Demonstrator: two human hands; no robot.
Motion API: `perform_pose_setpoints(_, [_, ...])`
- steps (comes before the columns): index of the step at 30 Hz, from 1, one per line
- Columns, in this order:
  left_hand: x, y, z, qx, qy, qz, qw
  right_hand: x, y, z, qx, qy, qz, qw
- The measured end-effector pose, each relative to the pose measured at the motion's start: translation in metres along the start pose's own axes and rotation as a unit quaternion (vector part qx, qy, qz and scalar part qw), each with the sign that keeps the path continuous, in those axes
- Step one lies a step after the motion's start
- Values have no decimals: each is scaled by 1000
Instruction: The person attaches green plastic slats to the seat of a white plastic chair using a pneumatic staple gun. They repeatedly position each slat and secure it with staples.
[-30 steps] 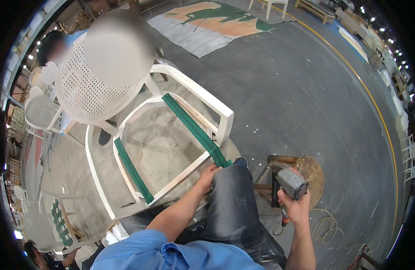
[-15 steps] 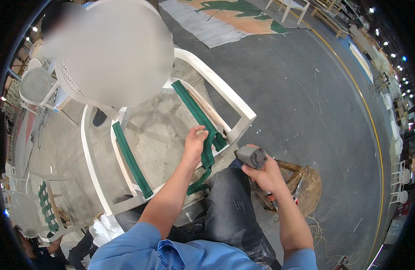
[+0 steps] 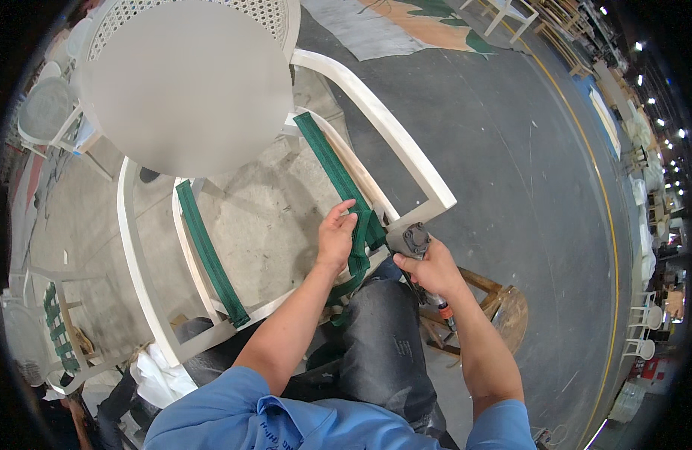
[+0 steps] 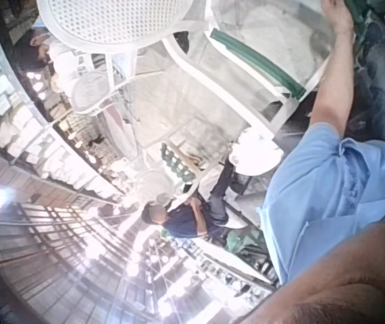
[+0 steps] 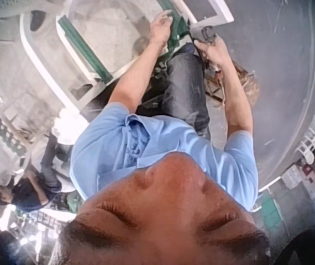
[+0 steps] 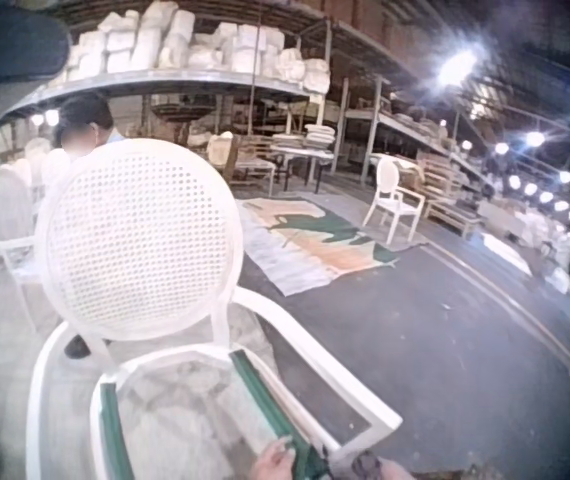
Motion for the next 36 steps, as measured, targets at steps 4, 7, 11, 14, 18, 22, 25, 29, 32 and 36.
perform_pose_setpoints(4, [2,2,3,16,17,-13,1000,-4,0,-9,-42,40,-2,998])
perform_pose_setpoints(7, [-1,3,5,6,9,-7,1000,-7,-2,2,11,18,7,1000])
perform_pose_setpoints(11, [1,4,4,12,3,-2,1000,-11,-2,5,21,25,17,999])
perform_pose_setpoints(14, [3,2,6,-2,-9,-4,1000,-16,2,-8,0,15,-1,1000])
perform_pose_setpoints(18, [2,0,4,-9,17,-23,1000,-21,1,0,45,69,11,997])
perform_pose_setpoints(22, [0,1,2,-5,5,-14,1000,-20,4,-8,-9,68,8,998])
perform_pose_setpoints(25, [2,2,3,-33,-38,-2,999,-25,7,-3,8,42,-4,999])
perform_pose_setpoints(29, [6,2,-1,-44,-30,-9,999,-32,10,-2,6,70,6,997])
perform_pose_setpoints(32, [1,3,0,-52,-30,-7,998,-25,15,1,0,36,21,999])
perform_pose_setpoints(36, [0,3,0,-100,-82,-4,992,14,47,26,31,-82,79,993])
Point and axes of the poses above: each hand's wrist, its own y-axis away from the middle knuckle, its own x-axis out of the back of the hand, z = x × y, the point moved 1 cm from there along -y, towards the middle knuckle, and after that the axes turned 3 degrees about z, right-handed, at the moved point
